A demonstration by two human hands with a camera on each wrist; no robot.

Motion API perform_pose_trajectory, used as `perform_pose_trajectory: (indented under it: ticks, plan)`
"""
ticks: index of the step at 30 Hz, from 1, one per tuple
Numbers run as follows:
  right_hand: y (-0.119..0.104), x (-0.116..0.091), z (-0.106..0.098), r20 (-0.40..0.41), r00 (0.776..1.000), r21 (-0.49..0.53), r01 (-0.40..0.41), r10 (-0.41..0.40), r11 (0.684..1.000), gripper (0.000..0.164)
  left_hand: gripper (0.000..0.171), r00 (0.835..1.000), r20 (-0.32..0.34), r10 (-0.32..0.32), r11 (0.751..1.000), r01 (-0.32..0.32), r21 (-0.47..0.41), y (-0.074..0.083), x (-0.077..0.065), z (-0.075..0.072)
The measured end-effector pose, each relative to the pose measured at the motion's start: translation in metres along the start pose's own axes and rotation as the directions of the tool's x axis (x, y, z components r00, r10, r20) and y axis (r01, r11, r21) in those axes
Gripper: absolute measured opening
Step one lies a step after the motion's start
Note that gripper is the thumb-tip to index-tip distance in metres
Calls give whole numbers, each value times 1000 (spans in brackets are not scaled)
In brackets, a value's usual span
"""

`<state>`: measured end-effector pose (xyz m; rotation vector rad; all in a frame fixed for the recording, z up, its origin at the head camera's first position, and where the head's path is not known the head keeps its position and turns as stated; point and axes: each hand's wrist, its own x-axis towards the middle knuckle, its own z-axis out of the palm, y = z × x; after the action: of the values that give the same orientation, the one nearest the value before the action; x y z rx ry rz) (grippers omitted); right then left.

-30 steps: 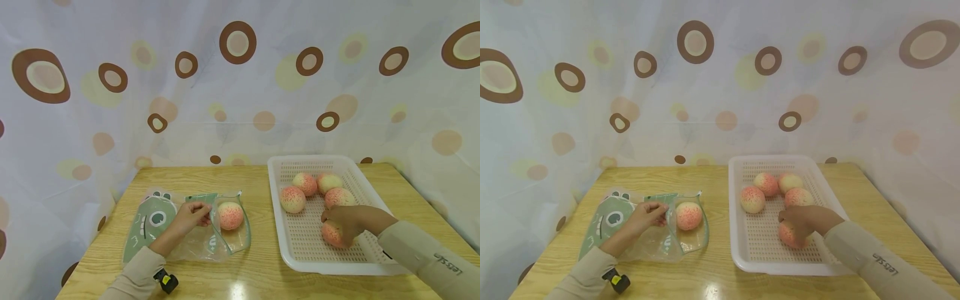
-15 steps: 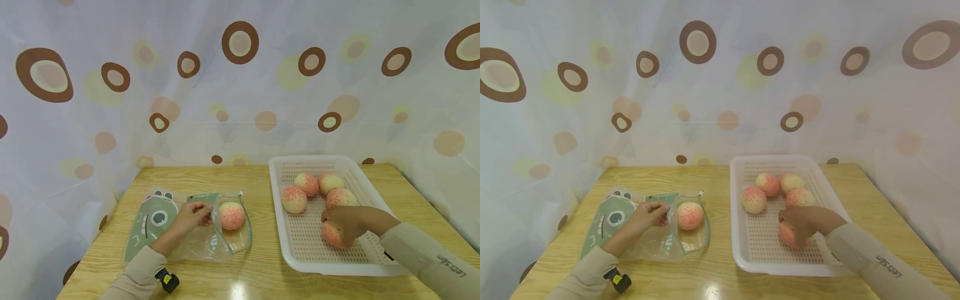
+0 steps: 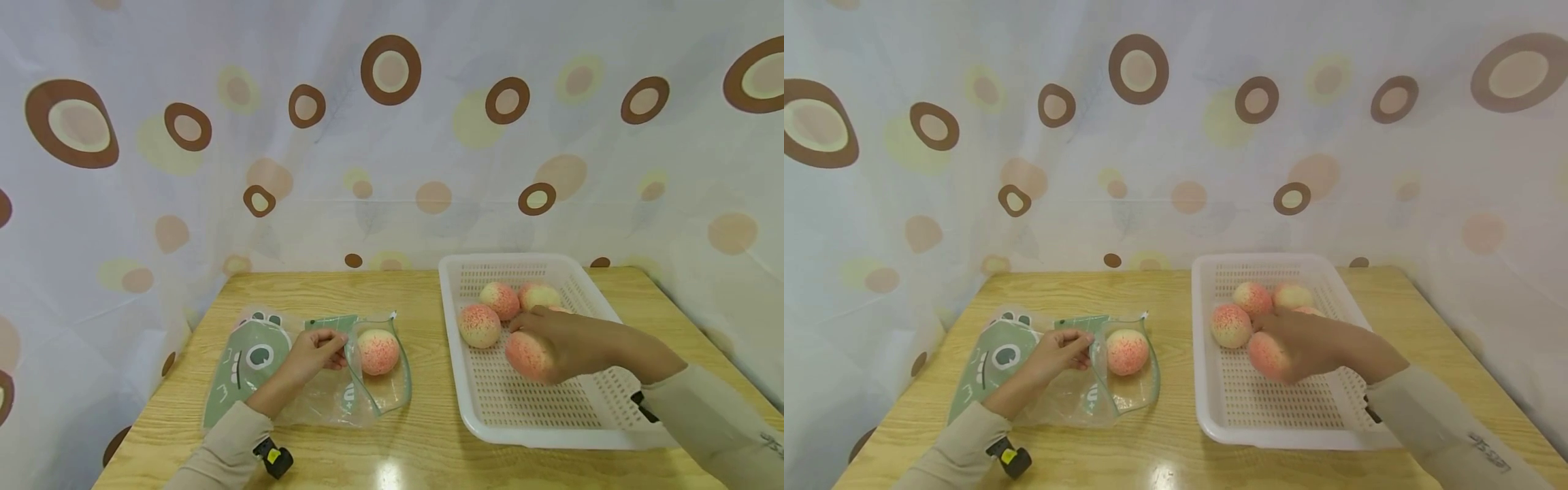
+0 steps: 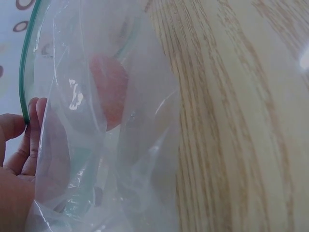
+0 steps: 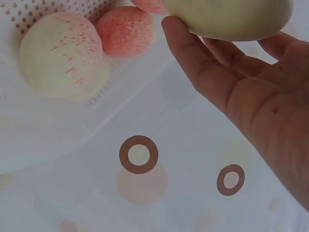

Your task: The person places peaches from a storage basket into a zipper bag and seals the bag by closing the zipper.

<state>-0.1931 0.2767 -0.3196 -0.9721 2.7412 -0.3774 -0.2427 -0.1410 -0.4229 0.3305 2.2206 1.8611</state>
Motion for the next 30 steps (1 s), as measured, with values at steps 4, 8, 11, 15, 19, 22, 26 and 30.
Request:
perform_pose_trajectory:
  ticks: [4,8,11,15,19,22,26,30]
  plan:
    - [-12,-2,-8,-58,998,15,33,-32,999,63,26,1000,-4,-3,1000,3,-2,-1,0,0]
    - [-23,-2,-11,-125,992,21,31,-28,999,62,26,1000,-3,0,1000,0,-4,-1,0,0]
    - [-30,-2,-12,-196,981,32,12,-5,999,65,27,1000,0,2,1000,-2,-9,-1,0,-1]
    - [-41,-1,-10,-293,956,134,18,22,991,66,27,1000,-2,4,1000,-4,-9,0,0,-1]
    - [-52,1,-7,-360,933,234,57,32,970,67,27,1000,1,9,1000,-9,-3,0,0,-1]
    - [-57,3,-3,-402,915,246,82,25,966,67,27,1000,3,9,1000,-9,-1,0,0,-1]
    - [-63,7,3,-413,909,303,88,48,949,68,28,1000,2,5,1000,-5,-1,0,-1,-1]
    - [-72,13,9,-414,905,394,80,99,915,69,28,1000,-2,5,1000,-5,-4,1,-2,-1]
